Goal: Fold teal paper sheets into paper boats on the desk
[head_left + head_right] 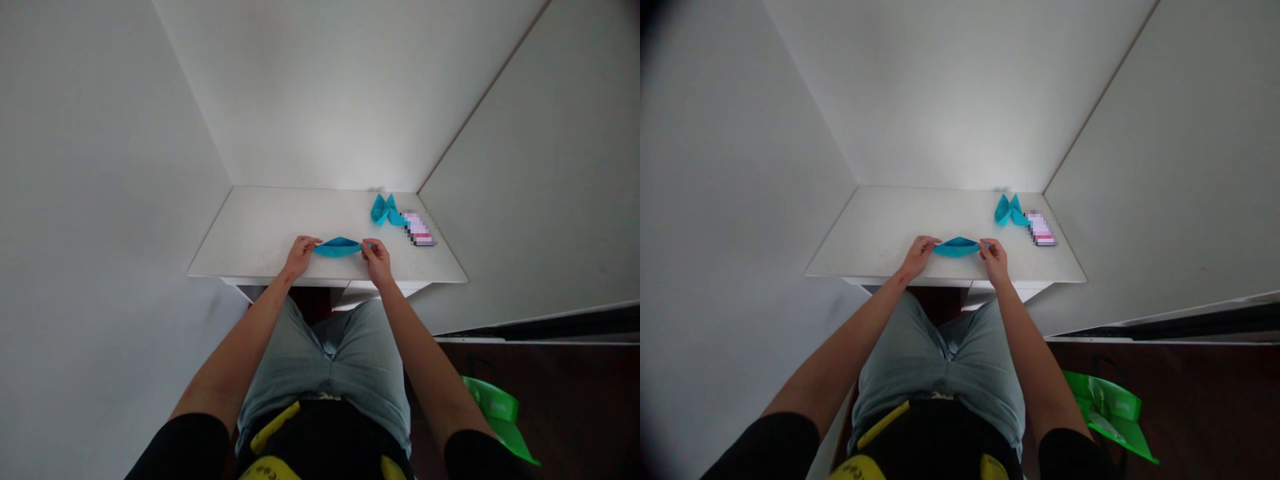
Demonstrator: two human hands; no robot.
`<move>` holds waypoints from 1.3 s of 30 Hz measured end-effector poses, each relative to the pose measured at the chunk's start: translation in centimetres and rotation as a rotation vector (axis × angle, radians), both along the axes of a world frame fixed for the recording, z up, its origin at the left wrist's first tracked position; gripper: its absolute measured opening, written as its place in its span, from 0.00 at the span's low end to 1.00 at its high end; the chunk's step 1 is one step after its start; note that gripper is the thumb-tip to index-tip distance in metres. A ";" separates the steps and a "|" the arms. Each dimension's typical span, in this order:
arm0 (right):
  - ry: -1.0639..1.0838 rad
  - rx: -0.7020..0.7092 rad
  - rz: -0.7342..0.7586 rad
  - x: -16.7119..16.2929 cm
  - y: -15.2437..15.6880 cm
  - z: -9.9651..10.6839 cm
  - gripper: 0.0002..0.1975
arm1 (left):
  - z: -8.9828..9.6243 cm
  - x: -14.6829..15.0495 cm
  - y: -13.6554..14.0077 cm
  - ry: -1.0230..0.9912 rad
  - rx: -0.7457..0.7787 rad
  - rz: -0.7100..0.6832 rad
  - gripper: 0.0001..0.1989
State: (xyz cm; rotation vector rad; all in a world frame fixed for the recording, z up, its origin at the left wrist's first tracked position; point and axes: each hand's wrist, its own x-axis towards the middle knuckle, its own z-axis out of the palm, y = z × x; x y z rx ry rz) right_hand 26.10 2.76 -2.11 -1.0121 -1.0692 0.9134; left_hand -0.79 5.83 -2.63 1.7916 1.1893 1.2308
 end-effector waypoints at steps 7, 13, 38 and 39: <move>0.088 -0.010 0.008 0.3 0.4 -0.2 0.23 | 0.1 0.6 -0.9 -0.059 0.021 0.003 0.10; 0.137 0.005 0.003 0.2 0.5 -0.4 0.22 | 0.6 0.5 -1.6 -0.139 0.013 -0.023 0.22; 0.218 0.005 -0.082 0.5 0.7 -0.2 0.23 | 4.9 0.8 -1.4 0.273 0.032 0.077 0.01; 0.225 0.005 -0.083 0.5 0.7 -0.2 0.24 | 5.0 0.8 -1.6 0.314 0.048 0.079 0.01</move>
